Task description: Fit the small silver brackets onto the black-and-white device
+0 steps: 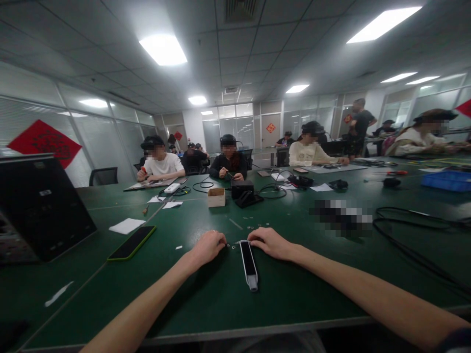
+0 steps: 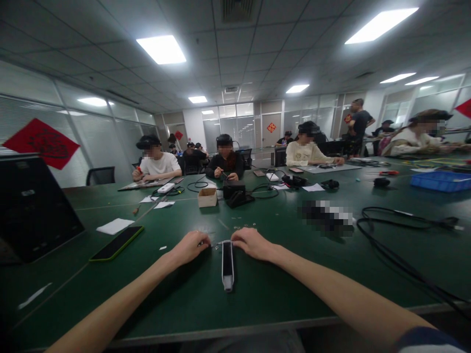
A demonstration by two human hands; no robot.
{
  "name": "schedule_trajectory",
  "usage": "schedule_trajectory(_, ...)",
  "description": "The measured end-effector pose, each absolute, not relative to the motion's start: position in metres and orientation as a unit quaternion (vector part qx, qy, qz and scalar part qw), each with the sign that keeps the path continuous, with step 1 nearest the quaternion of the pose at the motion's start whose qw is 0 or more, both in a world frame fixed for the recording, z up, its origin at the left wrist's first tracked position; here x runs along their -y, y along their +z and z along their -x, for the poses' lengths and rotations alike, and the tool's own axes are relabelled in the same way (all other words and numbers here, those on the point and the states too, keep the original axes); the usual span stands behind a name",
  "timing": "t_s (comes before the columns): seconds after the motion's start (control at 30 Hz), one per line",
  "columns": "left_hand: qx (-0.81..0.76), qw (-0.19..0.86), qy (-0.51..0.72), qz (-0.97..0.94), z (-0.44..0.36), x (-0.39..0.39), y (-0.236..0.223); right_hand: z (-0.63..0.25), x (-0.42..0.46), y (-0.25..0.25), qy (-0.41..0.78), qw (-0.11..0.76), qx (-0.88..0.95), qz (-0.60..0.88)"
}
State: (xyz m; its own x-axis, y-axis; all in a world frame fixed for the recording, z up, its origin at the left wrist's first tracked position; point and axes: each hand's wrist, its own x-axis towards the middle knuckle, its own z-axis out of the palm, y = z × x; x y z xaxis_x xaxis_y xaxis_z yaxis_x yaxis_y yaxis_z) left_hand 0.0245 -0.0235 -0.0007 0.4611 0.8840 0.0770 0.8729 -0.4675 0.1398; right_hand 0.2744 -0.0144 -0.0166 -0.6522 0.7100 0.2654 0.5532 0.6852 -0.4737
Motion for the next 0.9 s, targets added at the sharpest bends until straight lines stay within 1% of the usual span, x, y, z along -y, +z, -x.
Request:
schedule_trajectory(0.23, -0.542, 0.113, 0.003, -0.833, -0.023, 0.028, 0.011, -0.275, 0.011, -0.022, 0.172, 0.225, 0.895, 0.345)
schedule_trajectory(0.33, -0.546, 0.125, -0.006, -0.828, -0.024, 0.031, 0.012, -0.276, 0.008, -0.025, 0.171, 0.229, 0.897, 0.337)
schedule_trajectory(0.43, -0.534, 0.097, 0.016, -0.840, -0.025, 0.032, 0.009, -0.275, 0.008, -0.025, 0.167, 0.231, 0.898, 0.334)
schedule_trajectory(0.67, -0.518, 0.063, 0.155, -0.839, -0.035, 0.030, -0.002, -0.276, 0.008, -0.026, 0.162, 0.233, 0.900, 0.331)
schedule_trajectory(0.77, -0.504, 0.053, 0.157, -0.848, -0.041, 0.032, -0.004, -0.276, 0.007, -0.027, 0.158, 0.232, 0.900, 0.333)
schedule_trajectory(0.9, -0.492, 0.065, 0.160, -0.853, -0.044, 0.034, -0.005, -0.276, 0.008, -0.026, 0.161, 0.228, 0.900, 0.336)
